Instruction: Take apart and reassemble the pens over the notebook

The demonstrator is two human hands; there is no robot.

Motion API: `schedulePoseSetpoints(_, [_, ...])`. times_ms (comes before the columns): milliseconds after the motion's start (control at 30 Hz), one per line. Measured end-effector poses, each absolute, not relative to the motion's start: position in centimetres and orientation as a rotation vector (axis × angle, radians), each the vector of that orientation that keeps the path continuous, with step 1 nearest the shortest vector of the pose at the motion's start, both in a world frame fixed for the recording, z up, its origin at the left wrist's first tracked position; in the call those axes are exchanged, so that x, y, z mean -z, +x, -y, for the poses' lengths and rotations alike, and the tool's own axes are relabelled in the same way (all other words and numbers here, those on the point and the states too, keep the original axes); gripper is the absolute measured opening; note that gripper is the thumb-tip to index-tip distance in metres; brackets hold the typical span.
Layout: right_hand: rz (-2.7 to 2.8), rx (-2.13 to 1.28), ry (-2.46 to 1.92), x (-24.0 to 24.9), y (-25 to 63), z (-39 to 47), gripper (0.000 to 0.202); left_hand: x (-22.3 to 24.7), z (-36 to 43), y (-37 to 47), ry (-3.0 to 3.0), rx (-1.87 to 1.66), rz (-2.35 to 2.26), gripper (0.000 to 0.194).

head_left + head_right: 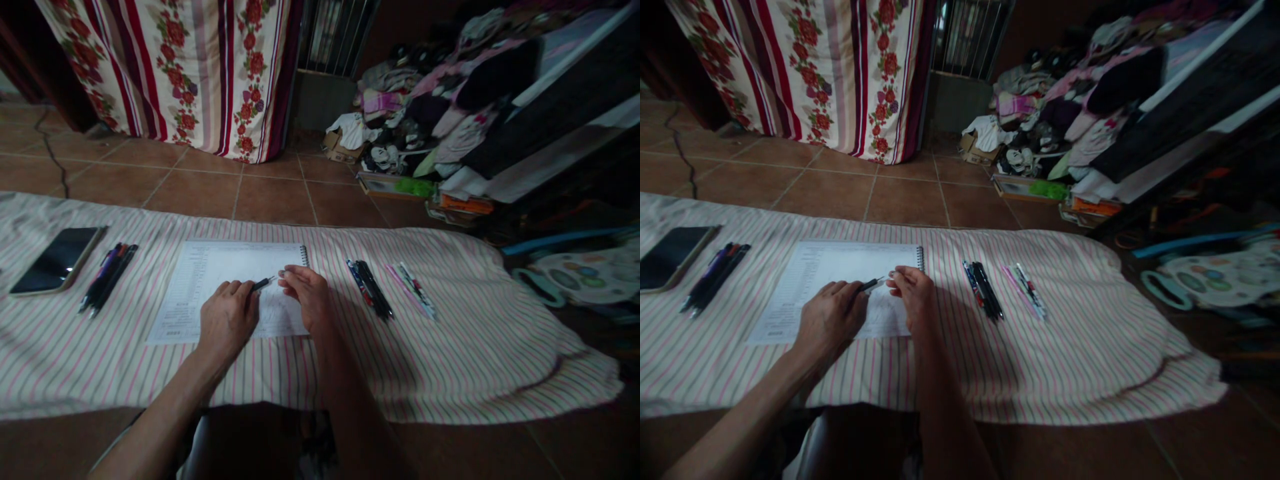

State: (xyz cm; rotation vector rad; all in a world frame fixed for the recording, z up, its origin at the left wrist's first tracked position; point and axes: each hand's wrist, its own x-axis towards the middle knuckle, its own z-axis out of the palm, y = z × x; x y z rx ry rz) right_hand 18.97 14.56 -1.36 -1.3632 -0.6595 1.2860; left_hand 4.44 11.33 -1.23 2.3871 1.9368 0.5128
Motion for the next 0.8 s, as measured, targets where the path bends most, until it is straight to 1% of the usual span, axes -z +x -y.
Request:
schedulePoseSetpoints(133, [0.841, -1.169, -1.463, 1.9, 19.3, -14.7, 0.019, 1.2, -11.4, 4.4, 2.374, -0.489, -1.938, 0.026])
schedulePoseSetpoints(400, [1.266, -0.801, -1.657, 3.0, 20.0, -15.0, 0.019, 1.4, -11.5, 4.5, 2.374, -0.521, -1.937, 0.027])
schedulePoseSetpoints(800, [1.458, -0.626, -1.715, 3.5, 19.9, -14.8, 0.017, 1.0, -11.4, 4.4, 2.361, -0.477, -1.931, 0.027])
